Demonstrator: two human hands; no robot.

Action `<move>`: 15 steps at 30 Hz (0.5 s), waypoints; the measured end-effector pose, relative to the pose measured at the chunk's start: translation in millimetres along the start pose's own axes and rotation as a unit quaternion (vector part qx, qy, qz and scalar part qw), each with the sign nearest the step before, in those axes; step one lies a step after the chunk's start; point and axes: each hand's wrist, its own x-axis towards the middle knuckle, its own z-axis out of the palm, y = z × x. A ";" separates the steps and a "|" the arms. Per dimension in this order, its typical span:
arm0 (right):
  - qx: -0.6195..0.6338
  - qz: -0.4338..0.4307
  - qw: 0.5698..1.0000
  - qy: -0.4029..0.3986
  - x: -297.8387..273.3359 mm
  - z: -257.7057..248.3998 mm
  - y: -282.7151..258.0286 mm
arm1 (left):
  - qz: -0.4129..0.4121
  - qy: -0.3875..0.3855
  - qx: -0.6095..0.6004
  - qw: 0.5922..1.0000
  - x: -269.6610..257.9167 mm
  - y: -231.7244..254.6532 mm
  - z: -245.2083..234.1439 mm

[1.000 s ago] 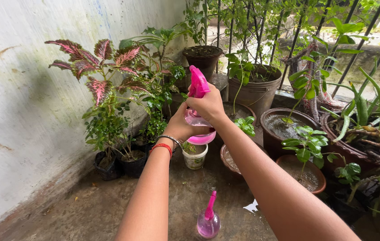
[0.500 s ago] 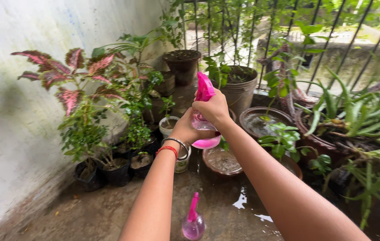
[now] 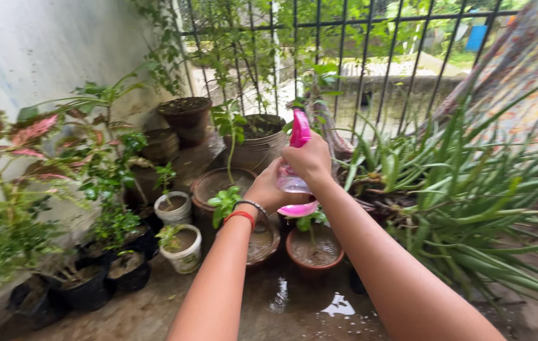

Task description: The person sprays water on various potted plants on a balcony using a pink spray bottle, moving the spray around to cover different pots.

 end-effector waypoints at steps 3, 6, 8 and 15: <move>-0.066 0.017 0.997 0.021 14.3 -39.0 12.5 | 0.012 -0.023 0.045 0.999 19.1 30.2 28.7; -0.053 0.026 0.997 0.059 28.6 -77.4 22.6 | 0.083 -0.041 0.009 0.996 38.7 52.4 59.1; -0.060 0.042 0.995 0.070 34.5 -100.5 25.7 | 0.104 -0.072 -0.059 0.990 49.6 63.7 77.9; -0.099 0.100 0.987 0.074 54.5 -159.2 36.4 | 0.107 -0.101 -0.064 0.987 83.8 90.7 122.0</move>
